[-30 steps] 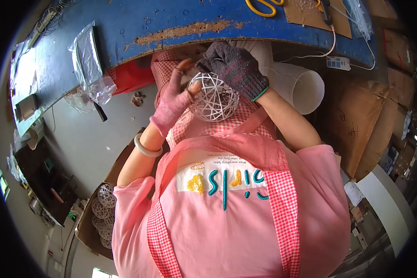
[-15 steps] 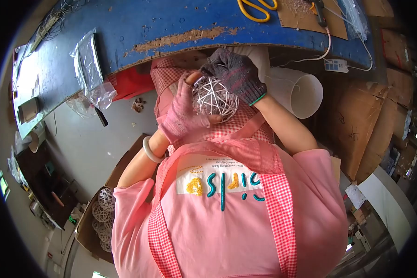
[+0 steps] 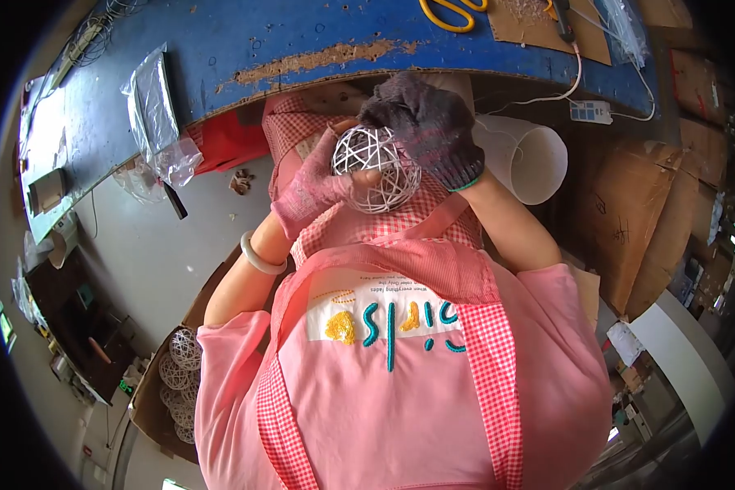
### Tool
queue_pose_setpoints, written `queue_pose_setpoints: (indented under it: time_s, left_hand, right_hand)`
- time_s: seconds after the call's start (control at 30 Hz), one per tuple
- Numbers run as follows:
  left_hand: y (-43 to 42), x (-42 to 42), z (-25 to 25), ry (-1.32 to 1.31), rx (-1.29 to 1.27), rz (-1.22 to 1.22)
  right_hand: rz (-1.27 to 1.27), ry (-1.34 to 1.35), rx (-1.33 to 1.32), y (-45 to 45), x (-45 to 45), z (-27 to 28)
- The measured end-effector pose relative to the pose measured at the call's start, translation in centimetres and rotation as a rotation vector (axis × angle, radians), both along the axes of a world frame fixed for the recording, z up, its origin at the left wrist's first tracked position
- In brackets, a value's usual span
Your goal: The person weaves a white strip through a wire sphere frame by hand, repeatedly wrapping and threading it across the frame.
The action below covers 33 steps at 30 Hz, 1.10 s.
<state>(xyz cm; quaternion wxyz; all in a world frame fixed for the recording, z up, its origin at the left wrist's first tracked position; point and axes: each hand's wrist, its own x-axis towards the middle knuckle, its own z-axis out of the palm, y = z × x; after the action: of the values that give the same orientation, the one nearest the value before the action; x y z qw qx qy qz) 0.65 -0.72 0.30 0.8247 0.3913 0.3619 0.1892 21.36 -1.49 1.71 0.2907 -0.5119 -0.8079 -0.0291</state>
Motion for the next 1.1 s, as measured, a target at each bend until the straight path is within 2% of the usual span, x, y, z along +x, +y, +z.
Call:
queue_pose_setpoints:
  time_s: [0.07,0.1,0.2,0.33,0.4,0.53,0.6,0.63,0.67,0.7,0.73,0.8,0.87,0.93,1.0,1.1]
  left_hand:
    - [-0.2,0.0,-0.3,-0.020,0.044,0.003]
    - [-0.1,0.1,0.3,-0.019,-0.010,0.004]
    - [-0.5,-0.6,-0.6,-0.016,-0.002,0.013]
    - [-0.6,-1.3,-1.2,-0.119,0.012,0.023]
    - [0.2,-1.7,-0.9,-0.086,0.024,0.028]
    - [0.5,-0.4,1.1,0.055,-0.041,-0.055]
    - [0.7,-0.4,0.5,0.000,-0.011,-0.036]
    - [0.9,-0.6,0.3,0.020,0.143,-0.044]
    - [0.9,-0.6,0.1,0.040,0.292,-0.053]
    - [1.7,-0.3,1.5,0.028,0.416,-0.069]
    - [1.9,-0.3,1.4,0.025,0.419,-0.070]
    - [2.6,-0.7,1.0,0.142,0.845,-0.132]
    - [2.8,-0.8,0.9,0.136,0.912,-0.158]
    - [2.3,-0.7,1.0,0.117,0.916,-0.136]
    - [1.6,-0.9,0.3,0.067,0.821,-0.154]
    - [0.8,-0.7,0.8,0.147,0.936,-0.145]
  right_hand:
    - [-0.047,0.005,-0.086,-0.2,-0.4,-1.7]
    - [-0.059,0.115,-0.151,-0.1,-0.5,-2.4]
    - [-0.049,0.010,-0.254,0.0,-0.9,-3.5]
    - [-0.059,0.011,-0.288,0.0,-1.1,-3.0]
    - [-0.052,0.189,-0.290,-0.3,-1.5,-1.9]
    - [-0.040,0.166,-0.243,0.1,-1.8,-0.9]
    - [-0.057,0.431,-0.456,0.8,-0.7,-0.8]
    - [0.015,0.582,-0.463,1.5,-0.1,0.7]
    - [0.011,0.582,-0.463,2.0,0.7,1.0]
    - [0.007,0.320,-0.273,2.8,1.6,1.0]
    - [0.004,0.057,-0.079,3.4,2.3,1.0]
    - [0.051,0.040,-0.095,3.8,2.6,0.6]
    - [0.009,-0.055,0.021,3.8,2.2,-1.4]
    - [-0.001,-0.090,-0.008,3.8,1.8,-2.3]
    - [-0.007,-0.037,-0.308,4.1,1.3,-3.2]
    - [0.104,-0.087,-0.353,4.1,0.3,-6.4]
